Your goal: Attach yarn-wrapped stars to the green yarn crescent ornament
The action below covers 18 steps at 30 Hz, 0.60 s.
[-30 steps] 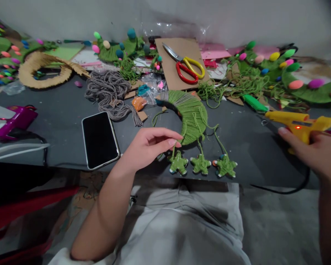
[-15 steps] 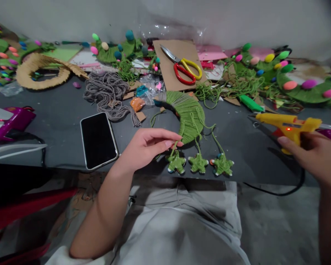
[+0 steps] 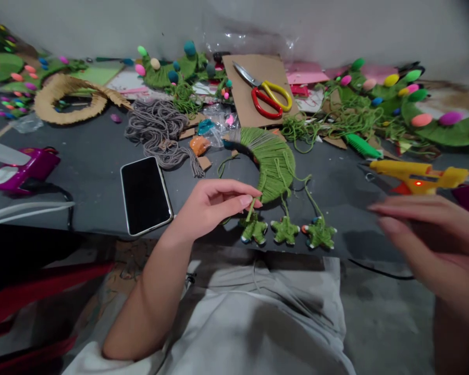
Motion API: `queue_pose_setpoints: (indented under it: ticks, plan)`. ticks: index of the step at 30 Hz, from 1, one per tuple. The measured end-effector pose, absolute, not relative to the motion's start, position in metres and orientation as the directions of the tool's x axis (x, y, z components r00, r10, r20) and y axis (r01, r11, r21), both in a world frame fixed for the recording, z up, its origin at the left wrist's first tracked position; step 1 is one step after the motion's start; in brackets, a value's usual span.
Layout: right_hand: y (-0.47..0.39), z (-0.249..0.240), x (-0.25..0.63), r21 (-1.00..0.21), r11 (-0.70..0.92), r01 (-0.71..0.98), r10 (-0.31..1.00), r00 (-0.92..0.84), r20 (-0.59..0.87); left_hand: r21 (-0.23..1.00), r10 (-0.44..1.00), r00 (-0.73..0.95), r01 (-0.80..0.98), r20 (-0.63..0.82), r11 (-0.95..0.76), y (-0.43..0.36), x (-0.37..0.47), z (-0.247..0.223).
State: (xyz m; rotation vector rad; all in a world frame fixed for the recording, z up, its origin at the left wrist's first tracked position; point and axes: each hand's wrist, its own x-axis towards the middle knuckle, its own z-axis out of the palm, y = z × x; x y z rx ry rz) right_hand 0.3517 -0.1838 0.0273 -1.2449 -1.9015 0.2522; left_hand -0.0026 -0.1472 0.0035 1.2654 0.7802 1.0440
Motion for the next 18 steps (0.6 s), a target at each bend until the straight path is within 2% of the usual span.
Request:
queue_pose_setpoints:
  ticks: [1,3,7,11,14,18]
  plan:
    - [-0.175,0.038,0.333,-0.538,0.555,0.635,0.825,-0.338,0.452,0.982,0.93,0.359,-0.188,0.077,-0.008,-0.147,-0.002,0.003]
    - [-0.149,0.053,0.298,-0.571,0.65,0.501,0.747,-0.561,0.357,0.982,0.935,0.348,-0.187,0.065,0.002,-0.148,-0.001,0.003]
    - [-0.093,0.06,0.249,-0.608,0.725,0.325,0.54,-0.815,0.208,0.99,0.949,0.312,-0.143,0.043,0.002,-0.15,0.0,0.005]
    - [-0.069,0.062,0.23,-0.664,0.682,0.308,0.446,-0.894,0.043,0.987,0.954,0.298,-0.158,0.042,0.006,-0.152,-0.001,0.004]
    - [-0.067,0.063,0.23,-0.704,0.651,0.283,0.422,-0.906,0.025,0.988,0.954,0.299,-0.149,0.013,0.033,-0.153,-0.001,0.004]
    - [-0.066,0.059,0.235,-0.724,0.638,0.263,0.416,-0.909,0.037,0.998,0.957,0.288,-0.054,-0.028,0.046,-0.16,0.001,0.008]
